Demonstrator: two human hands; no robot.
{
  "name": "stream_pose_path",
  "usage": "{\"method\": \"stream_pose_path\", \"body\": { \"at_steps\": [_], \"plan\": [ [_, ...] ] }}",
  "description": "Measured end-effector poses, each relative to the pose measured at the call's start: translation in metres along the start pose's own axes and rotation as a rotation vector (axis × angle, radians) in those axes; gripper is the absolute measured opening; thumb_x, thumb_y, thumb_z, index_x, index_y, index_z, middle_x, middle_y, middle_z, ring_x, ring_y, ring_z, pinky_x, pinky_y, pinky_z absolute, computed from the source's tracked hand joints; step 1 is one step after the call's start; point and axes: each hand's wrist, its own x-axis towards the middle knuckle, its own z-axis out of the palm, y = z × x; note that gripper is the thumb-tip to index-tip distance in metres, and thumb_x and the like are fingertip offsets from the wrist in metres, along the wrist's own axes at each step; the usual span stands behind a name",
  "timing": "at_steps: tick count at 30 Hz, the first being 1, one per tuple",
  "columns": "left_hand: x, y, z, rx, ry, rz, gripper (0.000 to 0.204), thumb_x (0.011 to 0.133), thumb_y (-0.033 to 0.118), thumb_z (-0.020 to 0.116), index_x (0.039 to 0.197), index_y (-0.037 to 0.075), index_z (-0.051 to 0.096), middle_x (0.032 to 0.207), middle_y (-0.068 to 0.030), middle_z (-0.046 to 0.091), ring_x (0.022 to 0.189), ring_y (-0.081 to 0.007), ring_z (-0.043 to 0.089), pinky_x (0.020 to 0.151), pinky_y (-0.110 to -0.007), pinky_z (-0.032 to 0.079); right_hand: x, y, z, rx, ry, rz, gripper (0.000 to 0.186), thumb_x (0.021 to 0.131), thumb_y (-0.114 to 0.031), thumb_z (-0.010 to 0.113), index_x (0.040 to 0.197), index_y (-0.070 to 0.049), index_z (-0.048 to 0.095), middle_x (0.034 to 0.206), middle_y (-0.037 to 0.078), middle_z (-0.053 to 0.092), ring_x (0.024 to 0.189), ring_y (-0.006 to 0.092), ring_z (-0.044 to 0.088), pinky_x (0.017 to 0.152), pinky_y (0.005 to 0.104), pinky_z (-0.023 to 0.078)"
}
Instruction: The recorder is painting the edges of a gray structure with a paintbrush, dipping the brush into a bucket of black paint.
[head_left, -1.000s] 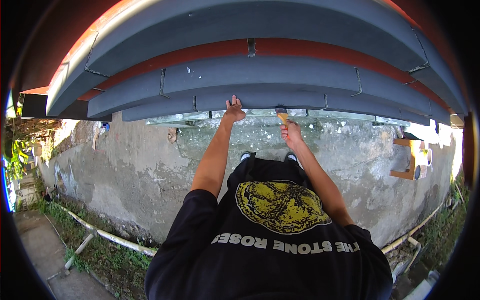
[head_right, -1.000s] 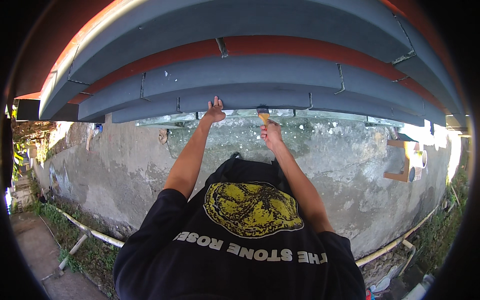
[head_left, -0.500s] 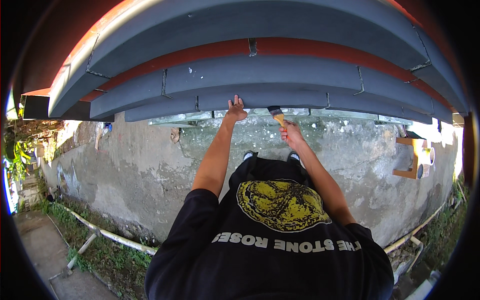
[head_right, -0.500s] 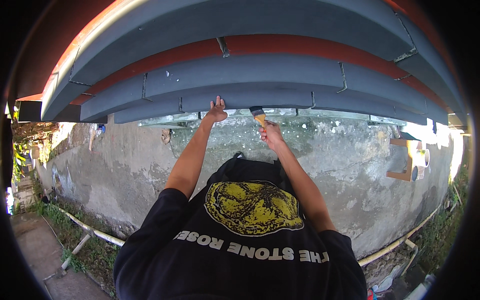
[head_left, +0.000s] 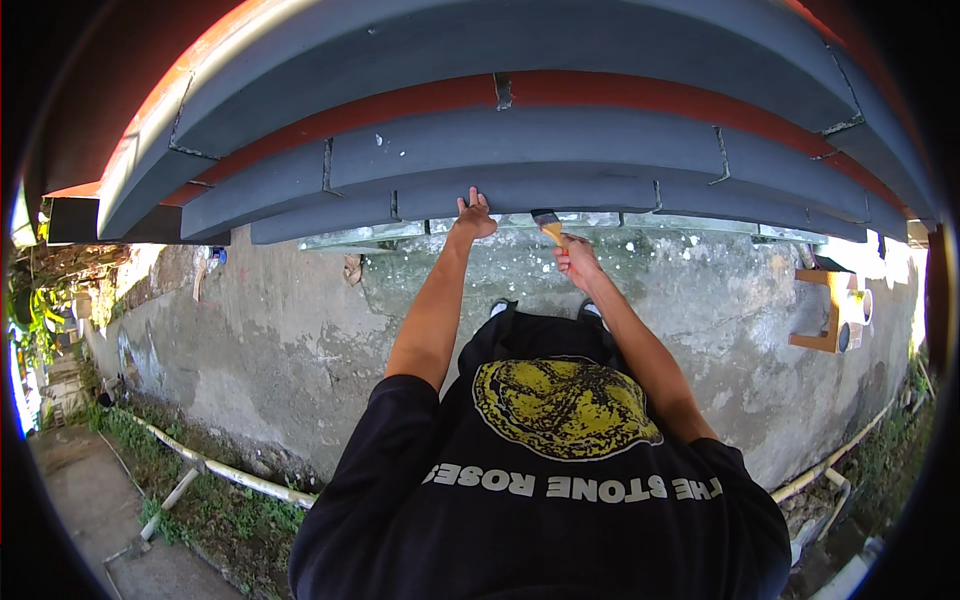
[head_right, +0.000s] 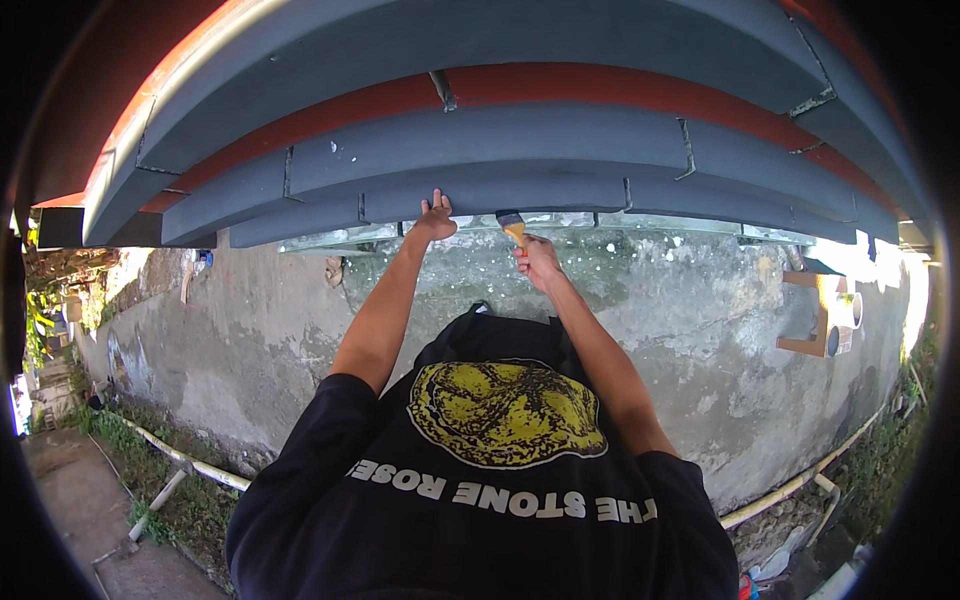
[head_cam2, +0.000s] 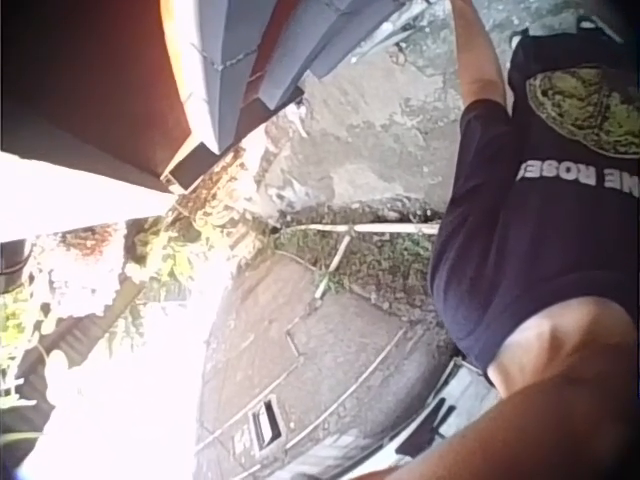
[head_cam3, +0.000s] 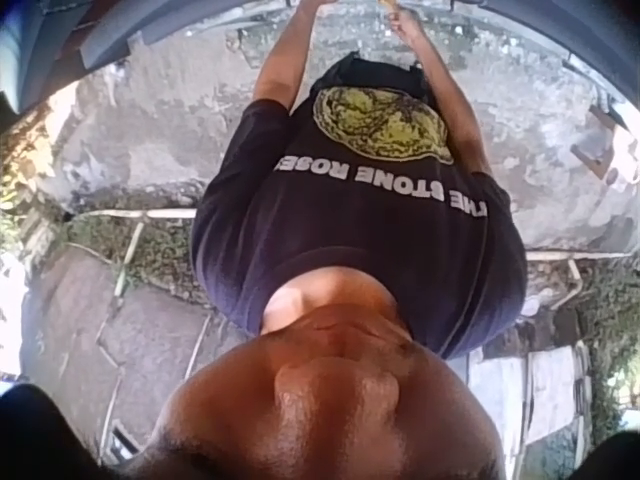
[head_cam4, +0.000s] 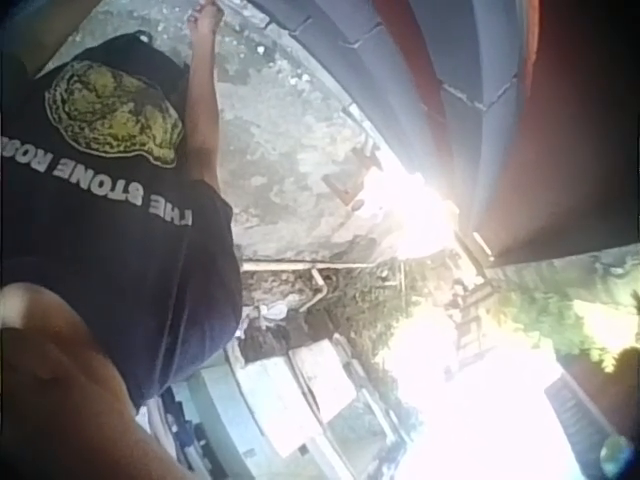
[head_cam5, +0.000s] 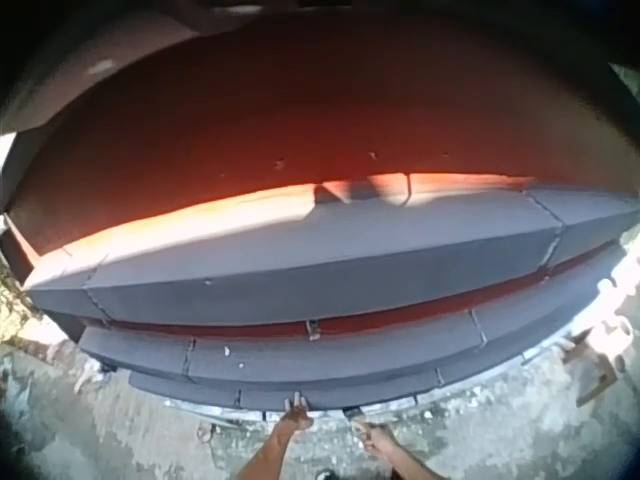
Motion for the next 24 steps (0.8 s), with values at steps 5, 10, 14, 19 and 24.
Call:
{"method": "stream_pose_path", "body": {
  "at_steps": [5, 10, 14, 19, 24],
  "plan": [
    [0.004, -0.019, 0.018, -0.041, 0.046, -0.015, 0.070, 0.076, 0.022, 0.035, 0.133, -0.012, 0.012, 0.143, -0.0227, 0.008, 0.134, -0.0319, -0.005, 0.107, -0.049, 0.002, -0.023, 0.006, -0.023, -0.167, 0.143, -0.028, 0.019, 0.092, -0.020, 0.039, 0.106, -0.011, 0.046, 0.068, 0.000, 0.046, 0.050, 0.0059, 0.040, 0.046, 0.0202, 0.038],
    [-0.007, 0.000, -0.001, -0.044, 0.030, 0.011, 0.071, 0.075, 0.021, 0.036, 0.133, -0.012, 0.011, 0.142, -0.0247, 0.006, 0.134, -0.0318, -0.004, 0.107, -0.048, 0.002, 0.020, 0.021, -0.060, 0.126, 0.352, -0.235, 0.018, 0.090, -0.018, 0.043, 0.106, -0.009, 0.043, 0.072, 0.004, 0.049, 0.049, 0.0093, 0.043, 0.039, 0.0254, 0.038],
    [0.004, 0.009, -0.005, 0.005, 0.001, 0.021, 0.072, 0.075, 0.021, 0.036, 0.133, -0.012, 0.010, 0.142, -0.0254, 0.005, 0.134, -0.0317, -0.003, 0.107, -0.047, 0.003, 0.042, 0.033, -0.044, 0.259, 0.243, -0.240, 0.015, 0.090, -0.015, 0.040, 0.103, -0.009, 0.043, 0.067, 0.005, 0.047, 0.048, 0.0101, 0.041, 0.038, 0.0233, 0.034],
    [0.002, 0.000, 0.005, 0.007, -0.002, -0.011, 0.072, 0.075, 0.022, 0.037, 0.133, -0.012, 0.010, 0.142, -0.0264, 0.005, 0.134, -0.0317, -0.002, 0.107, -0.046, 0.004, 0.011, 0.015, -0.025, -0.098, 0.018, -0.030, 0.017, 0.091, -0.013, 0.035, 0.104, -0.008, 0.045, 0.068, 0.002, 0.046, 0.048, 0.0056, 0.036, 0.039, 0.0196, 0.029],
    [-0.001, -0.005, 0.004, -0.013, 0.041, -0.037, 0.073, 0.075, 0.022, 0.037, 0.133, -0.012, 0.010, 0.142, -0.0251, 0.005, 0.134, -0.0313, -0.003, 0.108, -0.046, 0.004, 0.005, -0.004, -0.051, -0.068, 0.170, -0.108, 0.015, 0.088, -0.012, 0.036, 0.099, -0.009, 0.046, 0.065, 0.002, 0.046, 0.045, 0.0054, 0.036, 0.035, 0.0183, 0.025]
  ]
}}
